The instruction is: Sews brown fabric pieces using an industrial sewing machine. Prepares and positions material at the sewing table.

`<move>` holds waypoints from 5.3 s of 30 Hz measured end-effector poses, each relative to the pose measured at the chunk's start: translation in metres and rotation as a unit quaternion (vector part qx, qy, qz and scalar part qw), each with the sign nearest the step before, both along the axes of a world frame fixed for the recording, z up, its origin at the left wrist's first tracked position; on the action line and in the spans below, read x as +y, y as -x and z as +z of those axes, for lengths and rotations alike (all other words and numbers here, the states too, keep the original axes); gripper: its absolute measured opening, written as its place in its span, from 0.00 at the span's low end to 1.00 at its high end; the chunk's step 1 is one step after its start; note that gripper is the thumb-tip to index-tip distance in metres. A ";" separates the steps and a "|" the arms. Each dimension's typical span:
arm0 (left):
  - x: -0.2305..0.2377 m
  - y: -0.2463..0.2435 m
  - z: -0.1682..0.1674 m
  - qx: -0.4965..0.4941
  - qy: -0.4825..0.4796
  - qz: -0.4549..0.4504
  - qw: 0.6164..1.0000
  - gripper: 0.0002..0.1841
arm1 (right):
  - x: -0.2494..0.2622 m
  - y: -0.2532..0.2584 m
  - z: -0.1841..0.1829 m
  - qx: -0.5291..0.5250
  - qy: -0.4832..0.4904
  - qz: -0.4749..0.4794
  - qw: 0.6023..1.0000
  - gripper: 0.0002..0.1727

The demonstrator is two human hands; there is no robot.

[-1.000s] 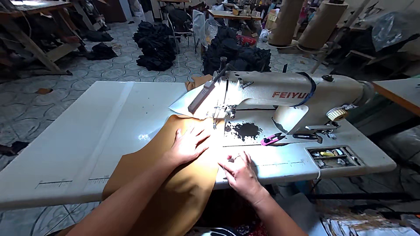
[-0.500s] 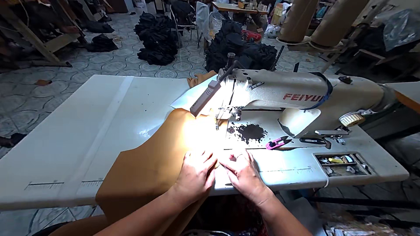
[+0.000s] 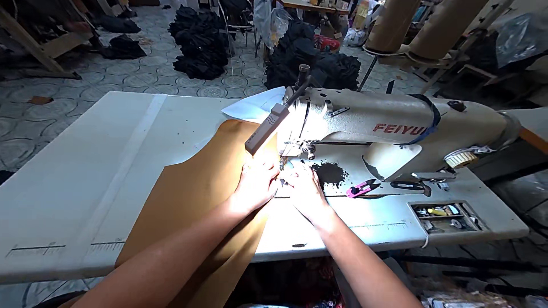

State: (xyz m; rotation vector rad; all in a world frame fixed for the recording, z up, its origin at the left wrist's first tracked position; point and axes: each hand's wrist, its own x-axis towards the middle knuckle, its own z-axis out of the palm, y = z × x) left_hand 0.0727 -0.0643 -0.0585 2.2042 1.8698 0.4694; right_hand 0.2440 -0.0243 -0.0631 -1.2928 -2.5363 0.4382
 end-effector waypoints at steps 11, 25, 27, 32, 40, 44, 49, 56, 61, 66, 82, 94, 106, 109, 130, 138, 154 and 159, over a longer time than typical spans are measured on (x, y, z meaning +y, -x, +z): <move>0.026 0.005 0.002 -0.010 0.030 0.035 0.999 0.21 | 0.002 -0.005 -0.015 0.061 -0.071 -0.016 0.995 0.18; 0.023 0.008 0.010 -0.010 0.093 0.014 0.996 0.27 | 0.003 -0.005 -0.017 0.088 -0.123 -0.006 0.989 0.17; 0.017 0.011 0.016 -0.003 0.115 0.008 0.993 0.31 | 0.002 -0.005 -0.019 0.088 -0.123 -0.007 0.988 0.17; -0.067 0.019 0.070 0.015 0.153 0.036 0.987 0.24 | 0.001 -0.005 -0.017 0.080 -0.100 -0.018 0.992 0.17; -0.082 0.084 0.091 0.236 0.397 0.134 0.877 0.28 | 0.002 -0.002 -0.016 0.032 -0.049 -0.036 0.998 0.20; 0.000 0.128 0.075 0.282 0.349 0.229 0.864 0.17 | 0.001 -0.003 -0.022 0.054 0.008 -0.053 0.997 0.25; 0.088 0.133 0.075 0.223 0.176 0.136 0.949 0.39 | -0.001 -0.004 -0.012 0.071 0.049 -0.032 0.996 0.26; 0.063 0.125 0.073 0.019 0.100 0.049 0.994 0.23 | 0.004 -0.002 -0.012 0.124 0.085 -0.018 0.988 0.26; -0.037 0.058 0.076 -0.033 0.223 -0.084 0.971 0.18 | -0.013 -0.004 0.002 0.264 -0.027 -0.077 0.961 0.15; -0.033 -0.046 0.022 -0.085 0.007 -0.231 0.969 0.16 | -0.035 -0.050 -0.007 0.474 -0.275 -0.139 0.825 0.13; 0.016 -0.170 -0.002 0.022 -0.046 -0.153 0.987 0.20 | -0.249 -0.275 -0.091 0.120 0.136 -0.458 0.870 0.13; -0.056 -0.075 -0.011 -0.092 -0.083 -0.074 0.989 0.20 | -0.239 -0.231 -0.175 -0.122 0.434 -0.400 0.798 0.21; -0.143 -0.037 -0.017 -0.349 -0.031 -0.025 0.936 0.17 | -0.155 -0.237 -0.085 0.229 0.087 -0.382 0.891 0.16; -0.149 -0.067 -0.015 -0.356 -0.007 -0.058 0.933 0.16 | -0.118 -0.227 -0.024 0.296 -0.070 -0.351 0.886 0.16; -0.145 -0.119 -0.014 -0.509 0.199 -0.140 0.826 0.11 | -0.138 -0.168 0.020 0.353 0.096 -0.099 0.925 0.07; -0.142 -0.121 -0.021 -0.470 0.163 -0.122 0.859 0.13 | -0.138 -0.170 0.021 0.308 0.043 -0.056 0.949 0.12; -0.141 -0.130 -0.024 -0.502 0.168 -0.080 0.845 0.12 | -0.140 -0.168 0.016 0.267 0.105 -0.046 0.957 0.17; -0.139 -0.133 -0.028 -0.507 0.140 -0.075 0.847 0.10 | -0.140 -0.165 0.012 0.276 0.124 -0.041 0.952 0.18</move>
